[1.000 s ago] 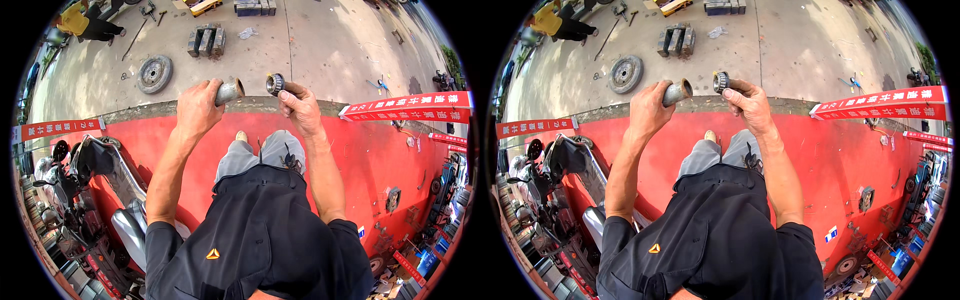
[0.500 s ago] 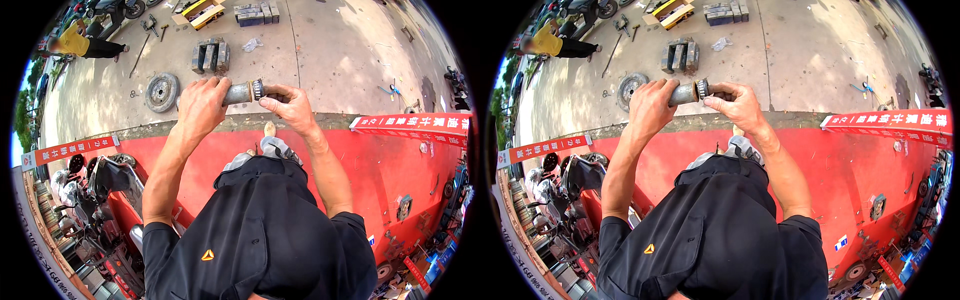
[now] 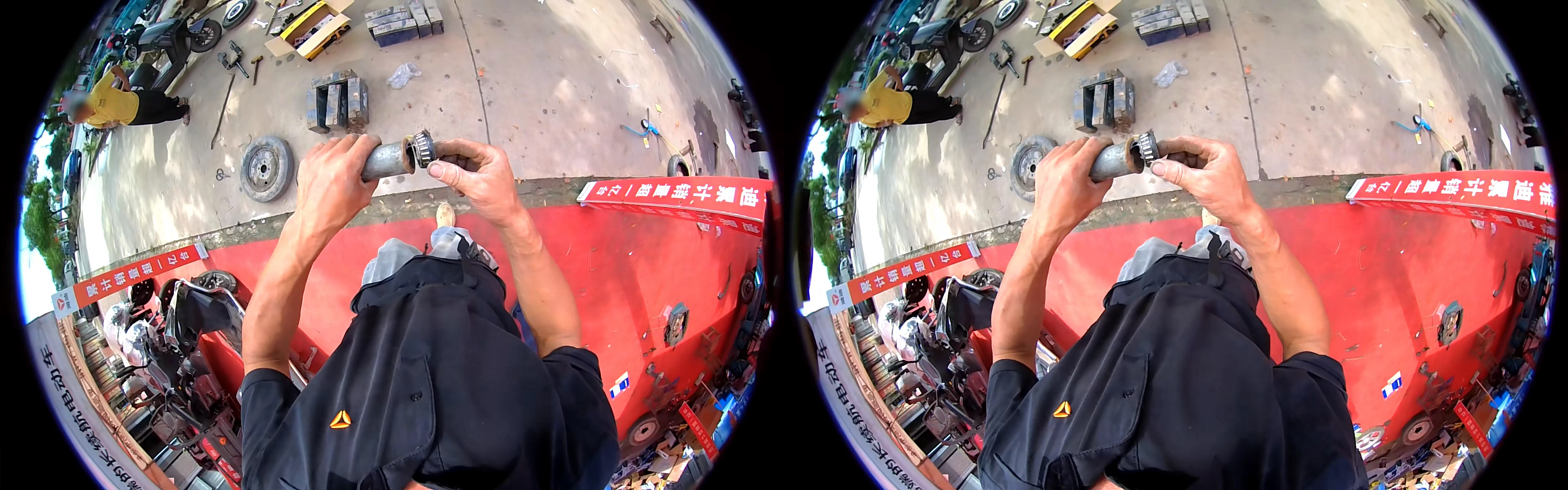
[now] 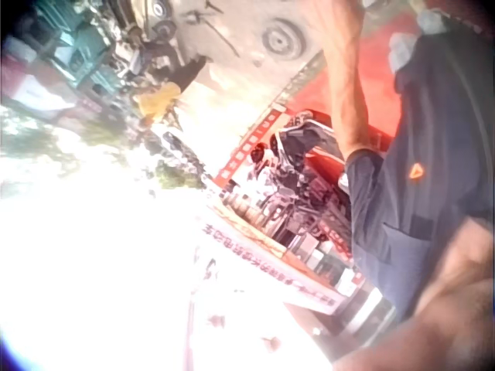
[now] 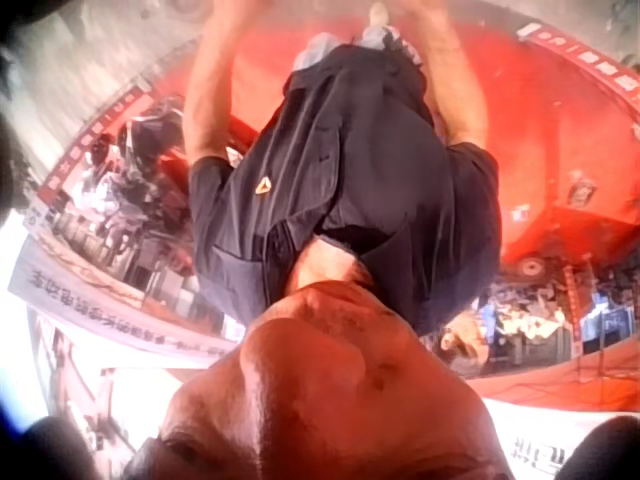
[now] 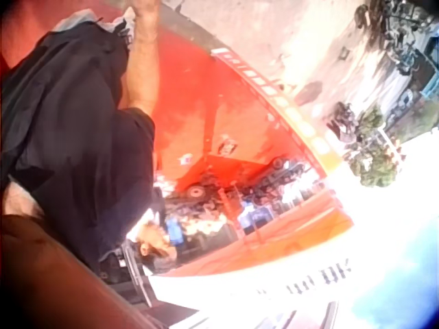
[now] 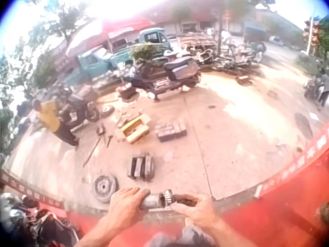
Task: The person uses a hammer and a metal rod to strike a vehicle part on the floor. They then walk to a yellow bucket, dip a small metal component into a thick substance, and return to the floor to insert the component into a black tube.
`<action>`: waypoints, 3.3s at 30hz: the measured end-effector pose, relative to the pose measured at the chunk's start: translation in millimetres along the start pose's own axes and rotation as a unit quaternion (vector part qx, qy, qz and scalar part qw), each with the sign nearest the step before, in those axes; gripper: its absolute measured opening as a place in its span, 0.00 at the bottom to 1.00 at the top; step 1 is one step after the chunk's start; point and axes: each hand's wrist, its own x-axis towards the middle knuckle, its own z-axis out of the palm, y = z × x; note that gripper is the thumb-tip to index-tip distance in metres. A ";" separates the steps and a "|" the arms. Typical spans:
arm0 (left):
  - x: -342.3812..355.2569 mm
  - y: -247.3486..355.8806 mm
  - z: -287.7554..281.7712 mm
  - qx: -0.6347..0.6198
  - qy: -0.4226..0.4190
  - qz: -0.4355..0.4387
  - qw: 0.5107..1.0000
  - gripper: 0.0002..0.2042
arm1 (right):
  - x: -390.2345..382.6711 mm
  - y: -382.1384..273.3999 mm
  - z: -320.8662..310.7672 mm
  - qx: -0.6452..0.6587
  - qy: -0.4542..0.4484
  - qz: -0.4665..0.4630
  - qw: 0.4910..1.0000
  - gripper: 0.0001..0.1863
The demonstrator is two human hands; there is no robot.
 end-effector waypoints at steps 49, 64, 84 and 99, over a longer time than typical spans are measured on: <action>-28.2 -203.3 -39.6 -0.775 0.094 -0.241 0.577 0.29 | 68.6 67.9 244.4 0.166 0.151 -0.024 0.974 0.18; -36.1 -231.2 -11.4 -0.885 0.043 -0.300 0.354 0.25 | 37.1 76.5 233.9 0.407 0.083 -0.079 0.906 0.10; -122.9 -286.0 32.8 -0.657 0.122 -0.421 0.613 0.19 | -108.4 77.7 188.6 0.379 0.246 -0.161 0.878 0.09; -207.0 -119.6 110.6 -0.568 0.120 -0.308 0.753 0.13 | -424.0 117.0 104.9 0.422 0.388 -0.279 0.770 0.07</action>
